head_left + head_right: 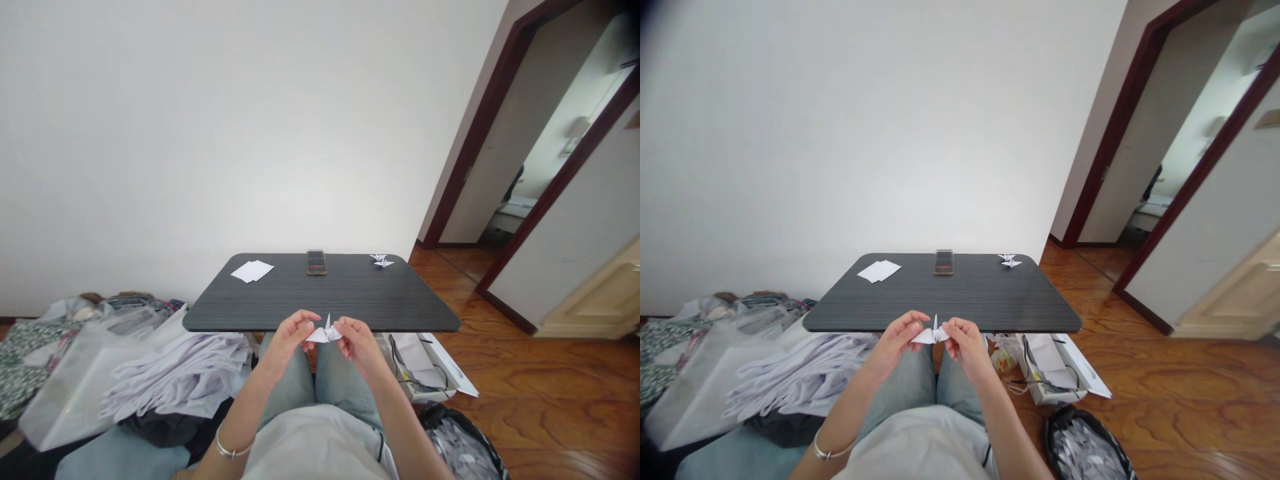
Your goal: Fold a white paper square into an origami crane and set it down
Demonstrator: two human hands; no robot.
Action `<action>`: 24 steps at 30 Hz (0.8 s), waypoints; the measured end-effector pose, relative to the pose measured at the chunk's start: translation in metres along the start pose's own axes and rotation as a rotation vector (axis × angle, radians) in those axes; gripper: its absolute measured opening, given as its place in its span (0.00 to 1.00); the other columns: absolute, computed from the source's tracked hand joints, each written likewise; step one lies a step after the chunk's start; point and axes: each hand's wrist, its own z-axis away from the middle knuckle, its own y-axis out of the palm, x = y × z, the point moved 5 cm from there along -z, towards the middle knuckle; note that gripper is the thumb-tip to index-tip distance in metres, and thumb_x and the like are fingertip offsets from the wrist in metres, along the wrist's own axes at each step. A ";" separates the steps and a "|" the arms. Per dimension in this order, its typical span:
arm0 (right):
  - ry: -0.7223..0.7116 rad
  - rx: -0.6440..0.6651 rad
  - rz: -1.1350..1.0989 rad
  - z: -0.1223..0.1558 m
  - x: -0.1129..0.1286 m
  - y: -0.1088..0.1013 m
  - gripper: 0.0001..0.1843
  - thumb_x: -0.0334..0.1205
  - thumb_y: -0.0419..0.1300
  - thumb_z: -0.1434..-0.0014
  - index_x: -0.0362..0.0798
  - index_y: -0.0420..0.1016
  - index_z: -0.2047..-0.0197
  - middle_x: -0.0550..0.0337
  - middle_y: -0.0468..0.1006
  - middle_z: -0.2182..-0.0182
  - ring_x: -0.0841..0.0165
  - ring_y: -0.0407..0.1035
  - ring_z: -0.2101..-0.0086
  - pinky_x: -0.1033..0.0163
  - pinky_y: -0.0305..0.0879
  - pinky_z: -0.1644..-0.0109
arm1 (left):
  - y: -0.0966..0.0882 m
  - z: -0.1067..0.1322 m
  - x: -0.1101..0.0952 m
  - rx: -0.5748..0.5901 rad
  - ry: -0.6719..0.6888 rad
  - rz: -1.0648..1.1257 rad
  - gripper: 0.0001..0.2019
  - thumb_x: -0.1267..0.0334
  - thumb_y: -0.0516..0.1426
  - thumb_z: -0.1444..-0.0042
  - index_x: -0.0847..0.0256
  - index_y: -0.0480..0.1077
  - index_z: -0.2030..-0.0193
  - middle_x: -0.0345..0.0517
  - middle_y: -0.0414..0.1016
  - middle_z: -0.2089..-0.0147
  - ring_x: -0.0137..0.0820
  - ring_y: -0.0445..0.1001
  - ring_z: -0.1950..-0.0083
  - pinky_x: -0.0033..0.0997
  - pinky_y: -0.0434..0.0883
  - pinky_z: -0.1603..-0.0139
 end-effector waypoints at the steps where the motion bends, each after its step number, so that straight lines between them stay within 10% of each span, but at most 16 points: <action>1: -0.007 -0.005 0.007 0.000 0.000 -0.001 0.20 0.49 0.64 0.54 0.46 0.59 0.81 0.71 0.62 0.90 0.81 0.50 0.90 0.73 0.42 0.88 | 0.001 0.000 0.001 0.004 -0.017 -0.010 0.17 0.53 0.59 0.50 0.64 0.67 0.59 0.36 0.65 0.79 0.22 0.61 0.79 0.22 0.56 0.77; 24: -0.069 -0.056 0.046 -0.003 0.004 -0.017 0.14 0.46 0.60 0.52 0.45 0.67 0.80 0.69 0.63 0.89 0.80 0.52 0.89 0.73 0.44 0.87 | -0.006 -0.012 0.014 -0.059 -0.102 0.030 0.12 0.62 0.60 0.54 0.64 0.69 0.62 0.31 0.60 0.83 0.18 0.53 0.82 0.21 0.47 0.80</action>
